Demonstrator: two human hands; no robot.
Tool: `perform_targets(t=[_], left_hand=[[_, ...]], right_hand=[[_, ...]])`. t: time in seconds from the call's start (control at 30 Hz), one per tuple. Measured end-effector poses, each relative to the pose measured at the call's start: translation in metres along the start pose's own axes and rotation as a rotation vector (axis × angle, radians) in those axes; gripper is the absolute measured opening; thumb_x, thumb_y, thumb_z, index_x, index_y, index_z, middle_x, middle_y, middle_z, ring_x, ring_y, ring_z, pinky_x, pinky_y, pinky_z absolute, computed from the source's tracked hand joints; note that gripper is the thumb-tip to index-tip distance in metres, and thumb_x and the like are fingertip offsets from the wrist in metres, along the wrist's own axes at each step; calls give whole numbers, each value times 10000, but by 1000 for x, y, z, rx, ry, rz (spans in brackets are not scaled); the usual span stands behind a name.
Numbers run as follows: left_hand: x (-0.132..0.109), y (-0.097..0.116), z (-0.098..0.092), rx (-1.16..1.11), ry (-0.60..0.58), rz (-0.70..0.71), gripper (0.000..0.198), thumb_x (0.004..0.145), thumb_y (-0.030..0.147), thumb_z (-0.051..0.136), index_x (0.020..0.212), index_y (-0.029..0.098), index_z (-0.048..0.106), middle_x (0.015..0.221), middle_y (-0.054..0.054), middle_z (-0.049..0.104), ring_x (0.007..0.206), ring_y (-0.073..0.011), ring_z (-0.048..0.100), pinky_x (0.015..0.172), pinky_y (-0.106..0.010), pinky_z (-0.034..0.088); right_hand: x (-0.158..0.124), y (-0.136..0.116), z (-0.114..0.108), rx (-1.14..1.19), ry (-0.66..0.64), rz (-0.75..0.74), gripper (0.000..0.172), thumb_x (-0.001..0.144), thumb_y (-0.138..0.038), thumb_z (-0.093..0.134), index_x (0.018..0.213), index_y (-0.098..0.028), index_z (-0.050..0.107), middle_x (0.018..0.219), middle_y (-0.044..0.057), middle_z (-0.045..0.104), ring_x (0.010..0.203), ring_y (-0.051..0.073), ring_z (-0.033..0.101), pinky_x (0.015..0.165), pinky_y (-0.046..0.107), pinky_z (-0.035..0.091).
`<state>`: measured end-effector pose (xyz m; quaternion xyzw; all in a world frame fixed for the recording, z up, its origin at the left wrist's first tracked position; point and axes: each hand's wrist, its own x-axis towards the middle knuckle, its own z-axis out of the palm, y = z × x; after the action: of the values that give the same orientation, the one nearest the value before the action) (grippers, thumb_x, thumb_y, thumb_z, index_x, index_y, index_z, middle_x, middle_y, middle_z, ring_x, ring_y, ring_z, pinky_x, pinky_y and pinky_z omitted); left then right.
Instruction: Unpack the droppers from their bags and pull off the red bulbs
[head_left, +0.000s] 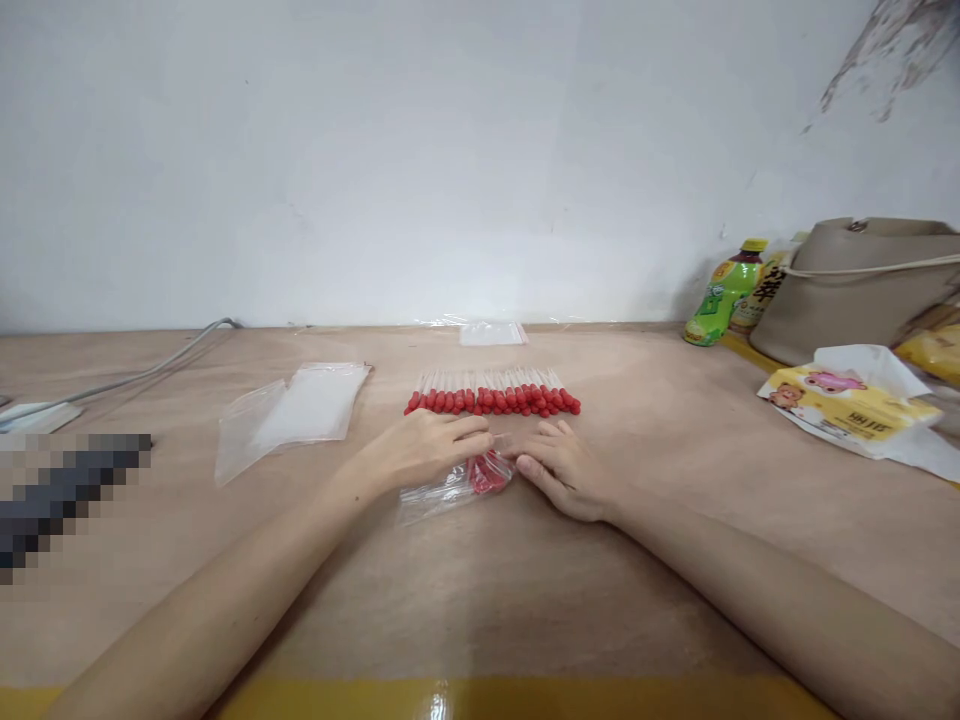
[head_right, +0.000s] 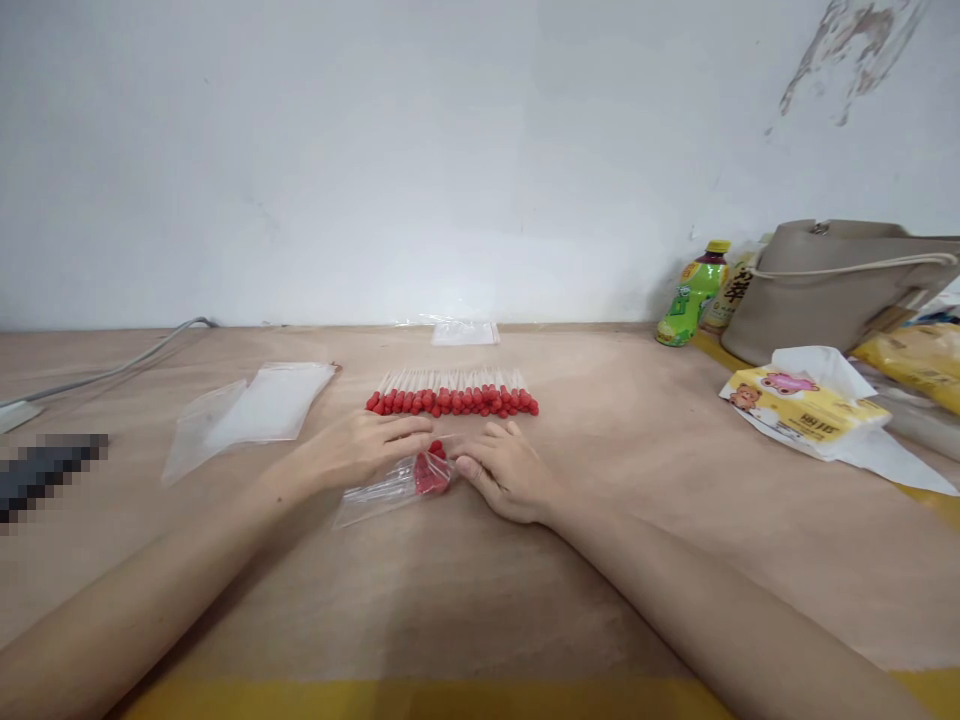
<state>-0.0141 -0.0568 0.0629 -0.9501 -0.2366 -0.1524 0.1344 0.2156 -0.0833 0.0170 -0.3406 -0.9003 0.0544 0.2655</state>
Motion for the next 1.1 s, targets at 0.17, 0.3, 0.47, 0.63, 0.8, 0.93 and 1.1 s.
perform_targets(t=[0.17, 0.3, 0.47, 0.63, 0.8, 0.93, 1.1], left_hand=[[-9, 16, 9, -174, -48, -189, 339, 880, 349, 418, 1186, 203, 423, 1118, -76, 574, 997, -208, 561, 816, -332, 461], [-28, 28, 19, -417, -74, -309, 536, 852, 368, 468, 1309, 178, 262, 1282, -130, 463, 1136, -228, 482, 912, -381, 428], [-37, 33, 24, -483, -81, -394, 567, 844, 401, 476, 1316, 179, 253, 1315, -120, 432, 1180, -232, 437, 969, -394, 377], [-35, 33, 25, -506, -73, -407, 551, 844, 417, 472, 1309, 206, 265, 1302, -89, 444, 1141, -224, 464, 947, -375, 390], [-33, 33, 27, -496, -56, -378, 562, 845, 407, 472, 1313, 190, 250, 1312, -100, 430, 1152, -230, 452, 954, -374, 380], [-32, 32, 27, -510, -63, -359, 545, 844, 399, 473, 1305, 195, 266, 1297, -99, 446, 1135, -235, 468, 938, -380, 392], [-32, 33, 24, -537, -90, -385, 548, 836, 414, 484, 1302, 210, 281, 1283, -92, 464, 1104, -238, 494, 909, -385, 413]], right_hand=[[4, 3, 12, 129, 40, 129, 167, 877, -225, 427, 913, -209, 590, 858, 20, 617, 809, 155, 489, 765, 314, 340], [7, 1, 14, 61, -6, 218, 111, 831, -243, 495, 852, -196, 594, 785, 22, 588, 785, 167, 479, 731, 317, 331], [9, 1, 13, 95, -63, 285, 149, 835, -303, 486, 808, -189, 577, 801, 26, 587, 800, 170, 488, 742, 335, 329], [9, 0, 15, 458, 9, 303, 241, 771, -348, 582, 949, -193, 535, 911, 36, 604, 844, 170, 534, 792, 340, 394], [11, -5, 24, 892, -5, 289, 349, 740, -384, 621, 1009, -203, 493, 890, 25, 614, 828, 154, 588, 755, 304, 455], [14, -7, 29, 982, 6, 403, 315, 703, -383, 658, 906, -186, 518, 789, 10, 605, 732, 144, 588, 649, 274, 465], [13, -7, 27, 1028, 93, 400, 267, 715, -336, 645, 856, -183, 478, 814, 9, 582, 676, 99, 548, 607, 238, 450]])
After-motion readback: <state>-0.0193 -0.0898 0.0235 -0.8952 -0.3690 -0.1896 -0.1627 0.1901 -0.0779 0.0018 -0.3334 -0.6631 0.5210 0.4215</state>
